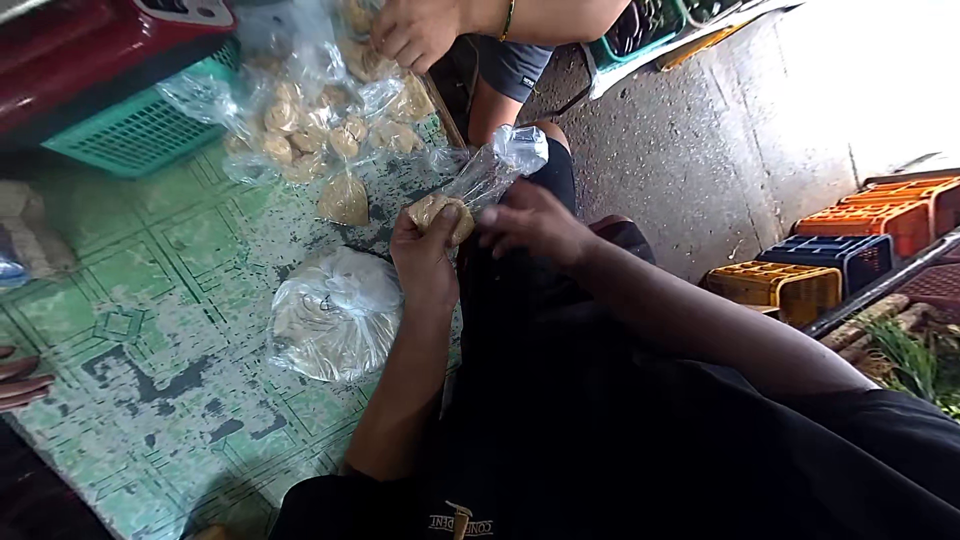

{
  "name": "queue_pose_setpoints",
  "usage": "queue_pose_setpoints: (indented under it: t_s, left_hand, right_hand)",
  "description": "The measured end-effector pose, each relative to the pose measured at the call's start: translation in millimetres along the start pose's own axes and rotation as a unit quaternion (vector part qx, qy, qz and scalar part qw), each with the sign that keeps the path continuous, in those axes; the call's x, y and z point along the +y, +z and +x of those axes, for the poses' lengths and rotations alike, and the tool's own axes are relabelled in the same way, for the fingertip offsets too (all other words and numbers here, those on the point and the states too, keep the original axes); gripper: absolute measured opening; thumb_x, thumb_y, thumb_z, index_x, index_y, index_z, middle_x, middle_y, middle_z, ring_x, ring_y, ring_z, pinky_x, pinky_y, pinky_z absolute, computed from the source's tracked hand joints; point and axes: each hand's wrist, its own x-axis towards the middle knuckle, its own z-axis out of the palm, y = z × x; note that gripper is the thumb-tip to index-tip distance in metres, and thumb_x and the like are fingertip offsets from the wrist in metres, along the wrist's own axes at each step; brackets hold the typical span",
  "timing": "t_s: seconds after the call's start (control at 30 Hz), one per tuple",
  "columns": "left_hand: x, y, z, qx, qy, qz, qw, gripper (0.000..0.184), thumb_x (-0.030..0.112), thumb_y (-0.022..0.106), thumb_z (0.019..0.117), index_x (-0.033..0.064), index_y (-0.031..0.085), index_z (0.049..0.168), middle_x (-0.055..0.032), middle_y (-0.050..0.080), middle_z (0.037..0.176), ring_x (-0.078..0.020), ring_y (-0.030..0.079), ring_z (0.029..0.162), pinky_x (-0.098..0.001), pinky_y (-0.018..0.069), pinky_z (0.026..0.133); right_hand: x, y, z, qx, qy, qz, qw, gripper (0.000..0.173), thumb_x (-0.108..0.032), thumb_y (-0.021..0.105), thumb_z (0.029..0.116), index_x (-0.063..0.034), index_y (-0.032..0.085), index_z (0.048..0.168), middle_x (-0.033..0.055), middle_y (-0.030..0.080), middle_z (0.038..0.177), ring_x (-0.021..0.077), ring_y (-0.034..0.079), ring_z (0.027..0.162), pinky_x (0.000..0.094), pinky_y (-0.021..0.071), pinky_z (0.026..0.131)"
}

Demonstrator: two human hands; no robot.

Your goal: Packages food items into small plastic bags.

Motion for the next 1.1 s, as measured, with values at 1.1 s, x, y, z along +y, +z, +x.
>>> queue_pose_setpoints:
  t_s: [1.1]
  left_hand:
    - [9.3, -23.7, 7.8, -0.134, -0.084, 0.071, 0.985, 0.013, 0.022, 0.065, 0.1013, 0.0136, 0.074, 0.098, -0.0021, 0.074, 0.092, -0.0115, 0.071, 0.074, -0.0285, 0.0615, 0.065]
  right_hand:
    - [-8.3, -24.2, 6.9, -0.087, -0.057, -0.133, 0.986, 0.012, -0.012, 0.072, 0.0948, -0.0006, 0.07, 0.098, 0.0057, 0.071, 0.081, 0.0104, 0.067, 0.066, 0.0268, 0.0584, 0.06]
